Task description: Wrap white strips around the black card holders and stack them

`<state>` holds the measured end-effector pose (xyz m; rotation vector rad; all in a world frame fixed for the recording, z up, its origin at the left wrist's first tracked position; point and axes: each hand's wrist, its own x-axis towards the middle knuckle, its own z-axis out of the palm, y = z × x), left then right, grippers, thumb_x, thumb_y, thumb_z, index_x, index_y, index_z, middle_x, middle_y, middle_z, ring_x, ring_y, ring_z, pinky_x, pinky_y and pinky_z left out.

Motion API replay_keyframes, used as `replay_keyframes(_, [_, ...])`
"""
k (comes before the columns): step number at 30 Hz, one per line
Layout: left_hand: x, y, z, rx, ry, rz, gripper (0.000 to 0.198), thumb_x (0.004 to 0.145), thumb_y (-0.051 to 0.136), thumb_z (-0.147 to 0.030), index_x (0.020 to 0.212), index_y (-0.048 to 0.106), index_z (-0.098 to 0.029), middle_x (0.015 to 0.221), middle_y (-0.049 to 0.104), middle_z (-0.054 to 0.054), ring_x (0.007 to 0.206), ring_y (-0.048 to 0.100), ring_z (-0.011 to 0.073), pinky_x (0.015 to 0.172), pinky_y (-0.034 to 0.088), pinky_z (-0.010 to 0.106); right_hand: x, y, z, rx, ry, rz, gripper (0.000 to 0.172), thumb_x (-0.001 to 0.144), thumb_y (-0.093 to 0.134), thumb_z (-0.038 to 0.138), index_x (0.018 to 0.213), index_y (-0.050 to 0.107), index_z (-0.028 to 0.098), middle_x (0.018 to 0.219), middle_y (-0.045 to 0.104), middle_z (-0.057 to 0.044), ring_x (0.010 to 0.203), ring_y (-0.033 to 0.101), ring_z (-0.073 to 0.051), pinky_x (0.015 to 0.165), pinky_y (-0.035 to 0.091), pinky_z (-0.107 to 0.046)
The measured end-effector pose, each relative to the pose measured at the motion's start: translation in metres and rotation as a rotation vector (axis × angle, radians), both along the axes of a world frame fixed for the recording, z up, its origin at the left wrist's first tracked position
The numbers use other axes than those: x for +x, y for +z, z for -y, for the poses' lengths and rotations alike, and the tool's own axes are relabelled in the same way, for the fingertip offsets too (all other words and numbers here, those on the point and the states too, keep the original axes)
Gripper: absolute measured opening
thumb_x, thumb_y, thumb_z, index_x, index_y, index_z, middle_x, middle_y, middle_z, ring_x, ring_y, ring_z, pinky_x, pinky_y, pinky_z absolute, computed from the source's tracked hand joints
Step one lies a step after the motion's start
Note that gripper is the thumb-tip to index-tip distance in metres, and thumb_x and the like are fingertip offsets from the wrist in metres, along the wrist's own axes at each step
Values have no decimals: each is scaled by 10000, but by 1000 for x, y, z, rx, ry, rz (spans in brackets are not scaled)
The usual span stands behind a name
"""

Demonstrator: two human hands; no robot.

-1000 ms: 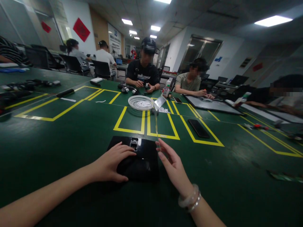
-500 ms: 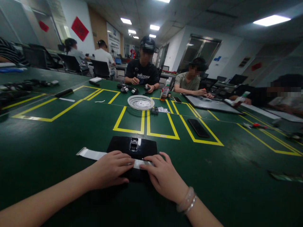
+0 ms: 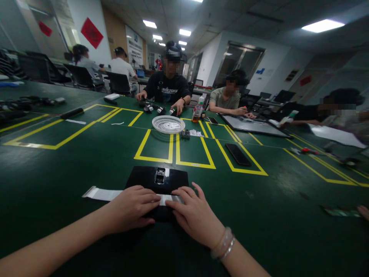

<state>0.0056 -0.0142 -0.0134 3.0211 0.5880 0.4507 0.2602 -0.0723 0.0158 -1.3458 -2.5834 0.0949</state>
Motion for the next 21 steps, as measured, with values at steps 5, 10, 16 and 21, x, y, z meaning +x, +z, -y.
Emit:
replay_keyframes(5, [-1,-1,-4,0,148,-30,787,777,782,-470,1445,461,-201,1453,466,127,1281,489,323,1089,385,475,-1,-1,1,1,-17,17,317,968,537,291,1275,581,358,1341,591,-38,1305,451,-258,1156,174,-561])
replay_keyframes(10, [-6,-6,-9,-40,191,-45,968,796,697,-640,1544,311,-162,1522,365,150,1384,374,338,1178,252,516,1,-2,-1,19,-6,-5,295,963,553,301,1249,596,361,1333,604,-26,1293,470,-251,1156,171,-562])
replay_keyframes(16, [-2,-3,-10,-63,188,-33,910,797,694,-645,1505,388,-161,1471,443,144,1344,428,333,1193,211,524,6,-1,-5,64,-18,-54,393,954,559,293,1342,536,353,1337,612,-31,1289,481,-253,1156,166,-562])
replay_keyframes(21, [-14,6,-18,-34,256,-11,859,800,686,-647,1471,438,-172,1416,506,135,1299,474,338,1195,176,554,9,0,-6,102,-44,-134,399,956,527,239,1343,537,335,1343,611,-34,1295,473,-246,1155,165,-538])
